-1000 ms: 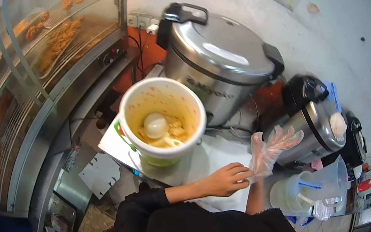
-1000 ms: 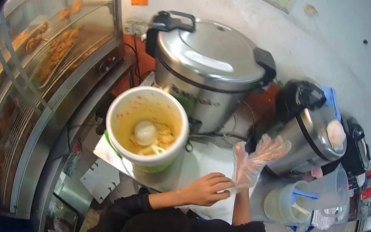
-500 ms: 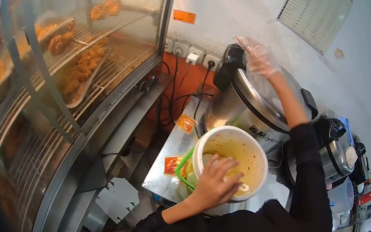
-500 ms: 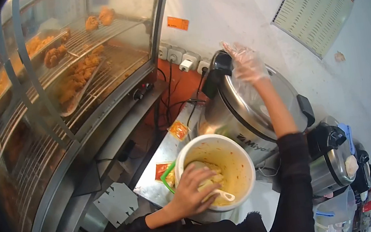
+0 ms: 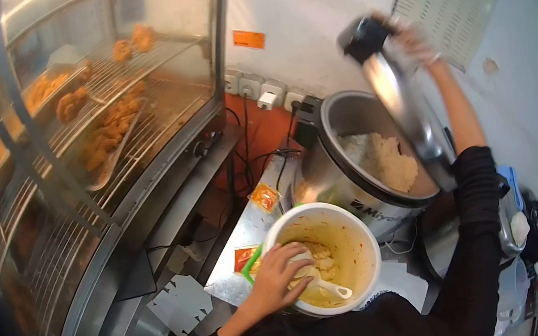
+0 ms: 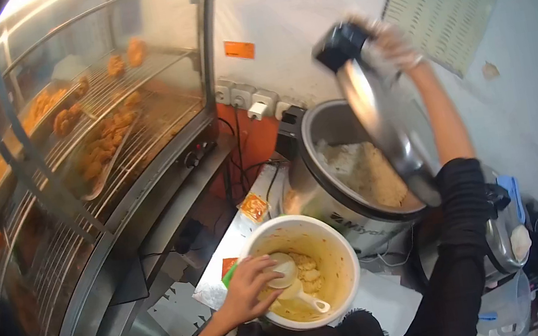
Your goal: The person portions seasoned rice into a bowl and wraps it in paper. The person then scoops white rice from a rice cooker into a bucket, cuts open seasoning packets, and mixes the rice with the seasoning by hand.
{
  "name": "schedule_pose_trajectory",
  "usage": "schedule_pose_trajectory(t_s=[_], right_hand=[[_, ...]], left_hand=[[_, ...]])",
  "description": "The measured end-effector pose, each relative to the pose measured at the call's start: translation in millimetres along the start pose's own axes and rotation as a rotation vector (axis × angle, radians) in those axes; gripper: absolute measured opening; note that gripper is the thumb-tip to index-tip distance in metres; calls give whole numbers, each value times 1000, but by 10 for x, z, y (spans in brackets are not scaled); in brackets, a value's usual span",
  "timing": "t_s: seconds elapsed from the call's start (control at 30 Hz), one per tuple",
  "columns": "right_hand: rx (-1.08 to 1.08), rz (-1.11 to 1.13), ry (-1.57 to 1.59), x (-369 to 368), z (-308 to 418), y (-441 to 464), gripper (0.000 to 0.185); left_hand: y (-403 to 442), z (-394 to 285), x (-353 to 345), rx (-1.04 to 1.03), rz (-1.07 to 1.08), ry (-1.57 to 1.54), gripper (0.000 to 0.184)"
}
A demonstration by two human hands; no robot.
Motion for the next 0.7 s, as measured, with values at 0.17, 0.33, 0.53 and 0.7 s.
schedule_pose_trajectory(t_s=[0.17, 0.33, 0.53, 0.7], right_hand=[[-138, -607, -1401, 432, 104, -1447, 50], [-410, -921, -1490, 955, -168, -2968, 47], [-663, -1162, -1478, 1290, -425, -4467, 45], [-837, -1365, -1447, 1425, -430, -5605, 43]], left_hand=[[-10, -29, -77, 52, 76, 70, 28], [-40, 76, -114, 260, 89, 82, 30], [-29, 60, -141, 337, 72, 73, 29], [-31, 79, -169, 419, 52, 109, 31]])
Point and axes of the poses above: each hand's wrist, its own y-axis towards the middle knuckle, its own x-axis out of the back of the hand, z = x × y, the point moved 8 cm from there along y, towards the middle knuckle, and after that the axes turned 10 degrees about y, right-handed, at the moved point
